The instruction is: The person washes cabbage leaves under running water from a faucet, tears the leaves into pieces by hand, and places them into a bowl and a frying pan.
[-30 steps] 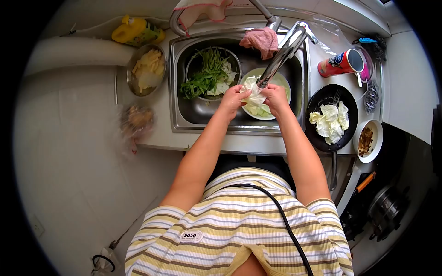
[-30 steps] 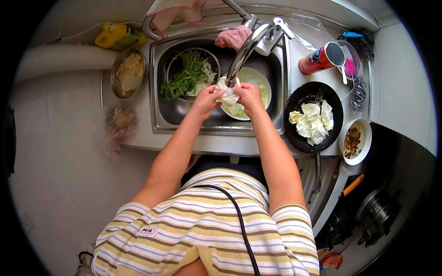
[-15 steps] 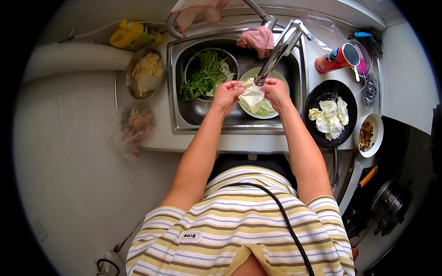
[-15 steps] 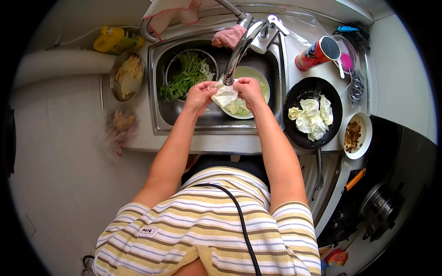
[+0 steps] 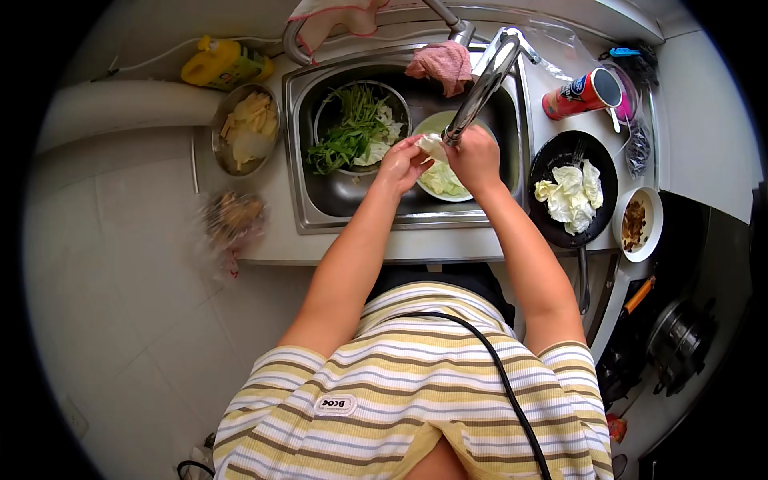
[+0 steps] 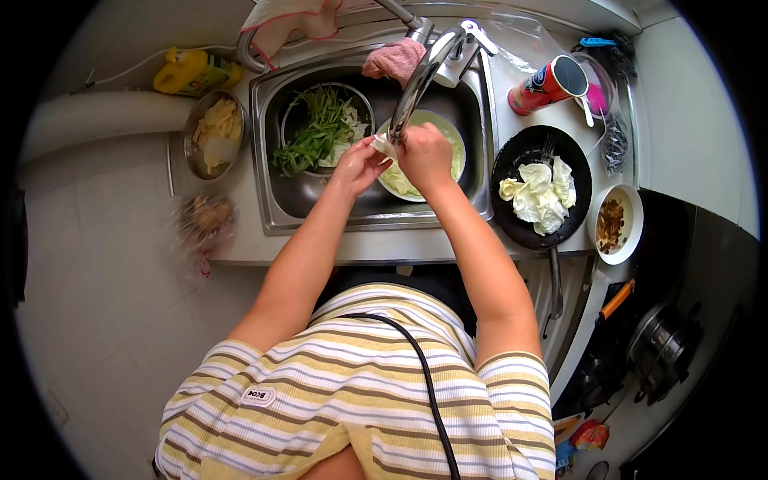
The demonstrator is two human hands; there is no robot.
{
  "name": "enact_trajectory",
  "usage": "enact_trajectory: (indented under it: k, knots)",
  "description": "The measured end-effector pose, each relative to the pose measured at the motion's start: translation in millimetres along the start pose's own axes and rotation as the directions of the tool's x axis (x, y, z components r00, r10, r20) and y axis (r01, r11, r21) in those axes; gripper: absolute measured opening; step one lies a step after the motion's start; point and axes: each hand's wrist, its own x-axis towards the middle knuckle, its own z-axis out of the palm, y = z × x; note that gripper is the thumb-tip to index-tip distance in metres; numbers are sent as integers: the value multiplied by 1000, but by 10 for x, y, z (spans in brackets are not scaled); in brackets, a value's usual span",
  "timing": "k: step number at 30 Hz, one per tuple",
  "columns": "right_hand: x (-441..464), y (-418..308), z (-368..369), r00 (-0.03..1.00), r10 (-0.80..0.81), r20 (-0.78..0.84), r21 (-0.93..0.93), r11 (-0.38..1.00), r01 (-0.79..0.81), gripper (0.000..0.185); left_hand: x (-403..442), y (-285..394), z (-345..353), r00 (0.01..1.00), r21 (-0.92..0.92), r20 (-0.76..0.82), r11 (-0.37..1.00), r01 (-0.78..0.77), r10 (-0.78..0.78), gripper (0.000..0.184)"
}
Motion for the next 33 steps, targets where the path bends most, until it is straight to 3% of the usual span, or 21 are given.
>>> enact_trajectory:
  k: [1, 3, 4, 5, 6, 7, 8, 9, 11, 13, 15, 17, 18, 21, 24, 26, 28, 29, 30, 32, 33]
  knots:
    - [-45, 25, 4, 1000, 2, 0, -4, 1000, -2, 9, 27, 5, 11, 1000, -4, 26, 1000, -13, 13, 26]
    - [-146, 51, 17, 975, 220, -10, 285, 935, -208, 8, 53, 10, -4, 999, 37, 46, 999, 0, -1, 32]
    - [-197, 47, -30, 954, 297, 47, 289, 910, -298, 10, 65, 0, -6, 1000, 207, -17, 978, -4, 8, 33]
    - [-225, 49, -38, 953, 300, 46, 282, 911, -301, 10, 87, -5, -8, 997, 371, -77, 929, 2, 28, 35]
    - [-258, 59, -30, 975, 217, -46, 293, 936, -195, 11, 243, -145, -195, 991, 528, -103, 849, -20, 87, 35]
    - [-286, 83, -4, 982, 131, -138, 293, 952, -86, 12, 312, -249, -292, 992, 526, -98, 850, -18, 82, 35]
    - [-356, 171, 55, 990, 107, -87, 237, 968, -83, 13, 349, -343, -369, 987, 826, -83, 564, -7, 135, 33]
    - [-417, 229, 45, 990, 111, -88, 231, 969, -88, 13, 351, -408, -402, 983, 983, -45, 181, 12, 179, 31]
    - [-565, 320, -34, 990, 128, -59, 142, 983, -119, 13, 254, -612, -349, 950, 974, 193, -168, -154, 247, 27]
    - [-616, 251, -450, 960, 226, -164, 127, 970, -207, 14, 179, -689, -264, 925, 956, 263, -203, -211, 273, 29]
    - [-753, 273, -887, 901, 346, -262, 107, 938, -329, 12, 252, -779, -262, 821, 820, 504, -448, -357, 267, 32]
    - [-973, 411, -1247, 841, 412, -349, -4, 897, -442, 12, 233, -778, -155, 843, 818, 493, -445, -364, 217, 24]
    - [-1056, 445, -1390, 779, 518, -355, 33, 839, -543, 13, 236, -778, -103, 862, 817, 477, -450, -361, 173, 17]
    - [-1279, 699, -1651, 724, 663, -191, -186, 700, -689, 22, 366, -842, -97, 911, 836, 375, -489, -251, 174, 15]
    - [-1343, 773, -1650, 783, 550, -291, -357, 697, -622, 26, 406, -823, -69, 893, 858, 362, -470, -208, 266, 11]
    - [-1346, 759, -1618, 784, 537, -310, -298, 729, -617, 26, 380, -774, -85, 900, 875, 337, -445, -192, 276, 10]
    - [-1189, 654, -1565, 773, 537, -337, -125, 789, -602, 20, 424, -755, -142, 796, 738, 592, -484, -470, 130, 11]
    - [-1108, 603, -1483, 782, 522, -341, -69, 815, -575, 14, 452, -778, -161, 794, 735, 594, -487, -472, 129, 11]
    - [-963, 509, -1408, 859, 399, -322, -125, 881, -456, 10, 475, -831, -192, 786, 744, 602, -460, -485, 144, 13]
    - [-767, 398, -1029, 879, 458, -132, 79, 889, -451, 5, 552, -909, -252, 781, 758, 599, -438, -483, 175, 15]
    - [-655, 377, -788, 915, 403, -26, 120, 910, -397, 6, 613, -954, -259, 815, 767, 561, -462, -444, 148, 17]
